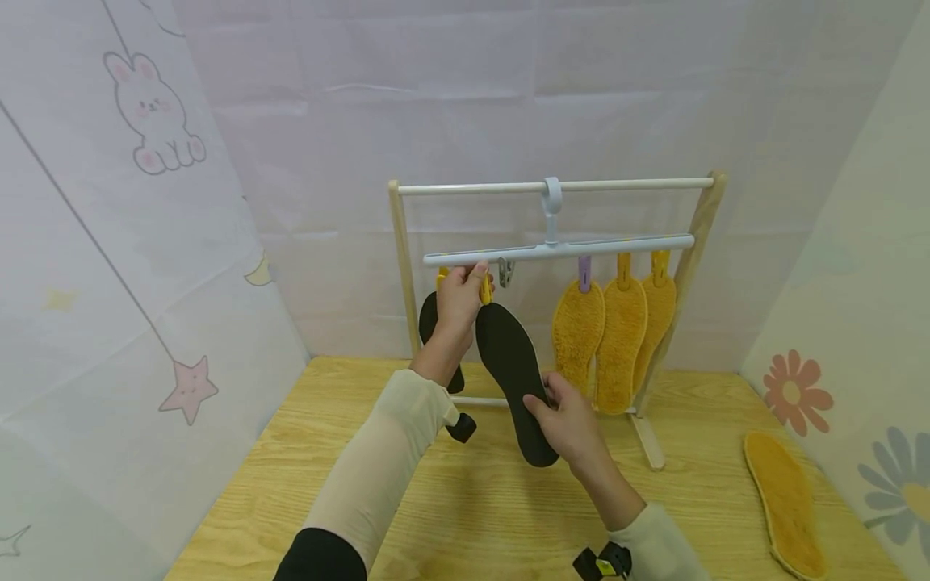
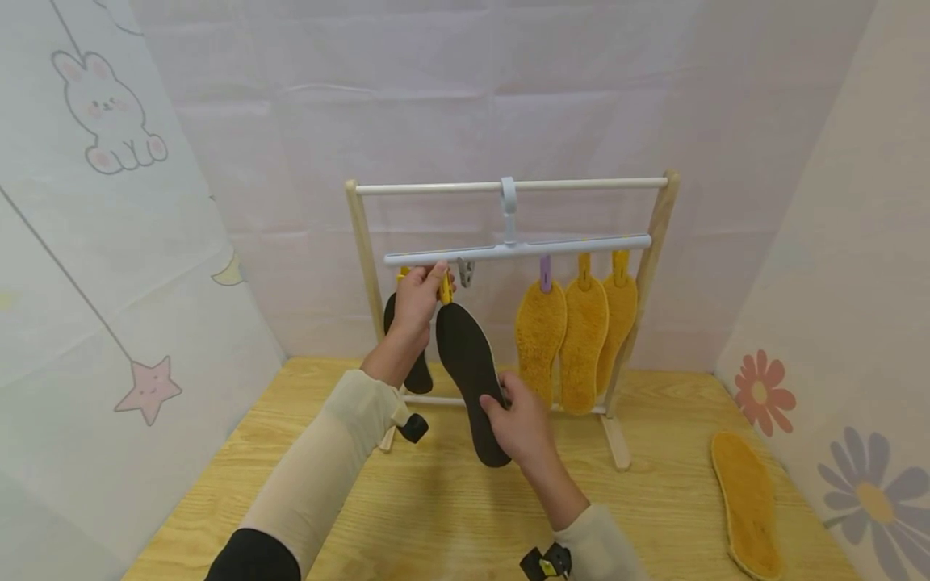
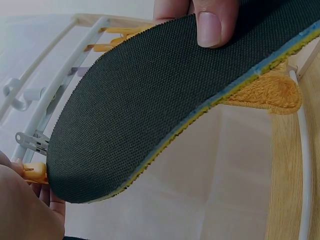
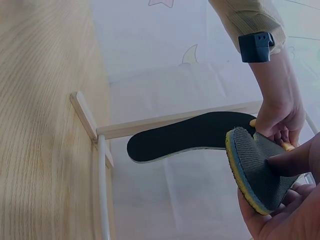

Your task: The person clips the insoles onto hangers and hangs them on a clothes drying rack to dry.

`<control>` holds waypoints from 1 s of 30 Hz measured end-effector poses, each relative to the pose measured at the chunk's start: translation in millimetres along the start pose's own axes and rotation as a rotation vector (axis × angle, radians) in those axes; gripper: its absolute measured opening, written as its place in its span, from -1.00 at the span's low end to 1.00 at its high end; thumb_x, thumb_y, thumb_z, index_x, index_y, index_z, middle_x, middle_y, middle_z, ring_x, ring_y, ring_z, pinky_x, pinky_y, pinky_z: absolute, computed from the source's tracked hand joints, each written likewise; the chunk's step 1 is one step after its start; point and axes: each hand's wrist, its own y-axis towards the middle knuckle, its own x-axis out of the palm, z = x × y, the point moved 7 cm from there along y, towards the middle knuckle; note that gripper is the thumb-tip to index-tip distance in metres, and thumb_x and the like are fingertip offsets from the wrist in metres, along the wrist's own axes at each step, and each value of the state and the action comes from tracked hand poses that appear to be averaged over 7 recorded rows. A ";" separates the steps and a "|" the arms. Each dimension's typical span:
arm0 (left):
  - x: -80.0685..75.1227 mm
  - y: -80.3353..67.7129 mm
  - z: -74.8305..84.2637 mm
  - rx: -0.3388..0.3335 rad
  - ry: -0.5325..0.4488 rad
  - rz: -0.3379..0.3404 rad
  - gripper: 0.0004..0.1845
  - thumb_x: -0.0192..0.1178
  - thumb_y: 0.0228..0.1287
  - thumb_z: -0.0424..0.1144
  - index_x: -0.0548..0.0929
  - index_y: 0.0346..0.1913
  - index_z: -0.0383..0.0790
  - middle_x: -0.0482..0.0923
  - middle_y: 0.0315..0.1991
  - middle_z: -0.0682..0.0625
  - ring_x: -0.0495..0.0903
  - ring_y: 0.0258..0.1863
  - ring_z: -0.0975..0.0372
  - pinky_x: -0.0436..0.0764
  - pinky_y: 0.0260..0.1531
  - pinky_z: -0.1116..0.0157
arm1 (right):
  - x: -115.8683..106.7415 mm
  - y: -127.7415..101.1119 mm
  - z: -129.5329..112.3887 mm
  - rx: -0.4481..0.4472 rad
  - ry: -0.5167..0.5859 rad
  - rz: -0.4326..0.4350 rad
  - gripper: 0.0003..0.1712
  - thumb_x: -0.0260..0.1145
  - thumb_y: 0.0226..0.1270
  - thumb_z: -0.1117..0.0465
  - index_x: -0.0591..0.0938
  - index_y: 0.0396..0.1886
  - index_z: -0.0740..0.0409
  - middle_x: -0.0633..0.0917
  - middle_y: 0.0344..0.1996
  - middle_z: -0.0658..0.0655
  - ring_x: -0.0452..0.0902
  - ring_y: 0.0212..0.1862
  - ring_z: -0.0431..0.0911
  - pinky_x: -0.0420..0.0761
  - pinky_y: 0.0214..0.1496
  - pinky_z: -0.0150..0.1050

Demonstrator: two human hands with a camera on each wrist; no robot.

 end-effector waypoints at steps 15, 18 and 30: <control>1.0 0.1 -0.8 -0.004 -0.018 -0.009 -0.54 0.15 0.51 -0.05 0.61 0.18 -0.38 0.64 -0.16 -0.06 0.62 -0.23 0.22 0.61 -0.18 0.35 | 5.7 6.0 3.8 0.009 0.032 0.012 -0.79 0.34 0.41 0.28 0.65 0.01 0.16 0.78 -0.25 0.12 0.67 -0.29 -0.10 0.62 -0.21 -0.19; 1.3 0.1 -0.5 -0.002 -0.021 -0.008 -0.55 0.15 0.51 -0.05 0.62 0.16 -0.39 0.65 -0.15 -0.08 0.62 -0.24 0.22 0.61 -0.18 0.34 | 6.7 7.9 4.5 0.010 0.033 0.017 -0.80 0.35 0.41 0.28 0.65 -0.01 0.16 0.78 -0.25 0.12 0.66 -0.30 -0.10 0.62 -0.21 -0.19; 0.0 1.1 -1.3 -0.003 -0.002 0.007 -0.65 0.16 0.50 -0.04 0.66 0.05 -0.27 0.66 -0.15 -0.05 0.63 -0.22 0.23 0.61 -0.14 0.33 | 12.7 13.9 3.0 0.011 0.062 0.018 -0.85 0.34 0.41 0.26 0.63 -0.08 0.17 0.75 -0.31 0.11 0.63 -0.33 -0.09 0.59 -0.25 -0.19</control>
